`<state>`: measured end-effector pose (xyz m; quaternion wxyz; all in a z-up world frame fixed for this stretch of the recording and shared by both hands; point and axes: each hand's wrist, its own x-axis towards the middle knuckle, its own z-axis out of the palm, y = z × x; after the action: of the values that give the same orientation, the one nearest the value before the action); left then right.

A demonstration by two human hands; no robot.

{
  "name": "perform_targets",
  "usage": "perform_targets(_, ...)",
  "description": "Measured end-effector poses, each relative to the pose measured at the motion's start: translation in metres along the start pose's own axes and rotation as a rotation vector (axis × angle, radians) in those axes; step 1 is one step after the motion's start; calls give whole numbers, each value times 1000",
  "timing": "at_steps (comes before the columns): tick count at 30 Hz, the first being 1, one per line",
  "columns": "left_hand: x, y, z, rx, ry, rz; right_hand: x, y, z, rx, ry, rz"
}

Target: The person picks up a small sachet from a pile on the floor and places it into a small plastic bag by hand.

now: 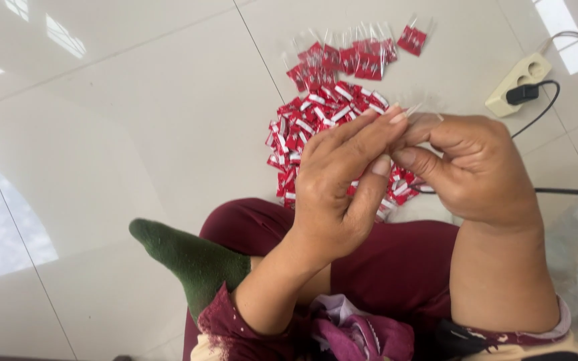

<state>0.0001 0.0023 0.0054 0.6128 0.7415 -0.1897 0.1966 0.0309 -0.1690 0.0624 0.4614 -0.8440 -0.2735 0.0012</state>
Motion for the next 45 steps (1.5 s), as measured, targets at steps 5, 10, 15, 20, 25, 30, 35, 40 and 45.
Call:
perform_targets(5,-3,-1,1,0,-4,-17,-2,-3,1,7,2,31)
perform_targets(10,-1,0,0,-9,1,-3,-9,12,0,-6,29,59)
perform_targets(15,-1,1,0,-5,3,-12,-8,5,-1,23,-20,57)
perform_targets(20,3,1,0,-106,-14,10,-8,7,-5,38,-83,34)
perform_targets(25,2,4,0,-207,-54,-38,-10,9,-3,27,-28,20)
perform_targets(30,1,2,1,-202,-53,-16,-13,16,-2,-37,6,22)
perform_targets(35,1,1,0,-198,-50,-23,-10,12,1,-44,-1,-3)
perform_targets(40,1,2,-1,-176,-51,-39,-8,7,-1,-76,-19,27)
perform_targets(45,0,1,-1,-183,-41,-37,-9,7,-7,-50,-94,16)
